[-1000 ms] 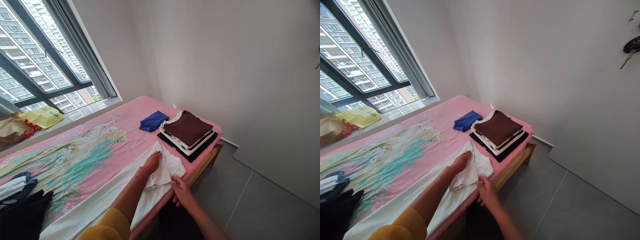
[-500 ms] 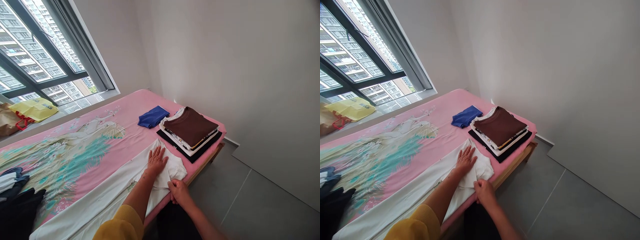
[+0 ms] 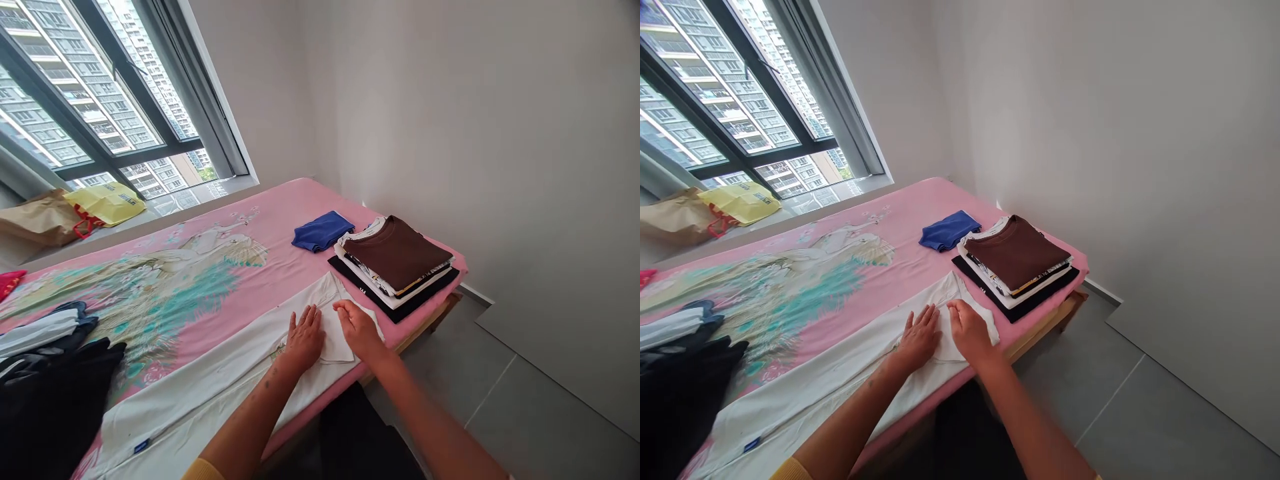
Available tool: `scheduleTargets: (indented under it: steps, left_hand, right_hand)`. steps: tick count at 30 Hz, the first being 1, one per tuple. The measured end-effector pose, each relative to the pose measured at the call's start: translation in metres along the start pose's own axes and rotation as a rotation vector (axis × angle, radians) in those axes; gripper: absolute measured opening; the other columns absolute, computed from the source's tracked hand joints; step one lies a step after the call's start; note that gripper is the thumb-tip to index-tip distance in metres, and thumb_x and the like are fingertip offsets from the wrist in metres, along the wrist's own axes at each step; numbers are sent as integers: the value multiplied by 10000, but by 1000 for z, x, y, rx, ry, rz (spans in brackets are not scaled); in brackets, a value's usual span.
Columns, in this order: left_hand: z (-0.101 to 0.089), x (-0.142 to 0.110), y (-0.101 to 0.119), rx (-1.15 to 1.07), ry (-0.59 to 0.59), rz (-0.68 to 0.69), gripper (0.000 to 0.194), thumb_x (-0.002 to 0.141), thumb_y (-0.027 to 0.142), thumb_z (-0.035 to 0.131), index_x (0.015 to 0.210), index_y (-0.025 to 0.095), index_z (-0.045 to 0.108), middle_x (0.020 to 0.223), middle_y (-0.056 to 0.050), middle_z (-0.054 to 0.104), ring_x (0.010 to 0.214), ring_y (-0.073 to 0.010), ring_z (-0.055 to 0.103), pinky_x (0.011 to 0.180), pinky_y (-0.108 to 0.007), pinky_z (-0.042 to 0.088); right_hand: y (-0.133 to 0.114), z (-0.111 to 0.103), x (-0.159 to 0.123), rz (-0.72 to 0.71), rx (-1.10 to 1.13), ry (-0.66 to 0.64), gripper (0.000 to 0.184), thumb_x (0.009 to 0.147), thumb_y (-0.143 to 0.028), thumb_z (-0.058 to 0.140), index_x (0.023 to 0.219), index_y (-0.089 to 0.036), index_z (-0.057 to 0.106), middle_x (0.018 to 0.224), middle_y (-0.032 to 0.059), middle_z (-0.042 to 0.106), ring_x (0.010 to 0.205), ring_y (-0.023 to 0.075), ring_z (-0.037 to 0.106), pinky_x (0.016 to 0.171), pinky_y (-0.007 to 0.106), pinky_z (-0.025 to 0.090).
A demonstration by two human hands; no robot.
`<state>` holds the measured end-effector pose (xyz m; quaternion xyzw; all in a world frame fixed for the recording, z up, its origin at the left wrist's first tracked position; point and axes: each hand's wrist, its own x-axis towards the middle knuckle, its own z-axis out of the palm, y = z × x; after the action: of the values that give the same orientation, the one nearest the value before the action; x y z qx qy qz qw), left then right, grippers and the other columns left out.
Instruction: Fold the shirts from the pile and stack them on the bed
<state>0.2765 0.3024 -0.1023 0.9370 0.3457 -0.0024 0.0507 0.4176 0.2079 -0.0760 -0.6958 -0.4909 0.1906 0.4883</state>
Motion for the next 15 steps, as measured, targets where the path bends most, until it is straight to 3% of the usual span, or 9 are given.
scheduleTargets:
  steps: [3,6,10,15]
  left_hand:
    - [15,-34,-2,32,69,-27,643,845,482,440,1405,183,334,1495,-105,280,1393,-274,188,1116,-567,26]
    - [27,-70,-9,24,156,-53,734,811,559,470,1426,199,296,1502,-115,259,1391,-303,183,1113,-575,50]
    - [37,-115,-20,-36,265,-51,665,825,473,504,1413,226,320,1499,-107,274,1376,-282,239,1118,-523,176]
    - [41,-166,-21,-173,386,-215,407,873,317,451,1258,201,516,1400,-99,442,1329,-224,351,1089,-444,320]
  right_hand:
    - [12,32,15,-90,-372,-207,508,909,-361,304,1351,-130,400,1409,116,412,1332,221,313,1110,422,172]
    - [39,54,14,-92,-668,-339,645,900,-453,304,1436,-98,257,1510,125,202,1404,240,107,1127,466,-2]
    - [60,62,8,-126,-768,-327,667,909,-487,238,1453,-102,212,1525,106,143,1410,225,60,1122,460,-55]
    - [42,58,7,-24,-797,-376,648,901,-465,281,1434,-98,265,1509,123,201,1396,256,127,1103,539,-17]
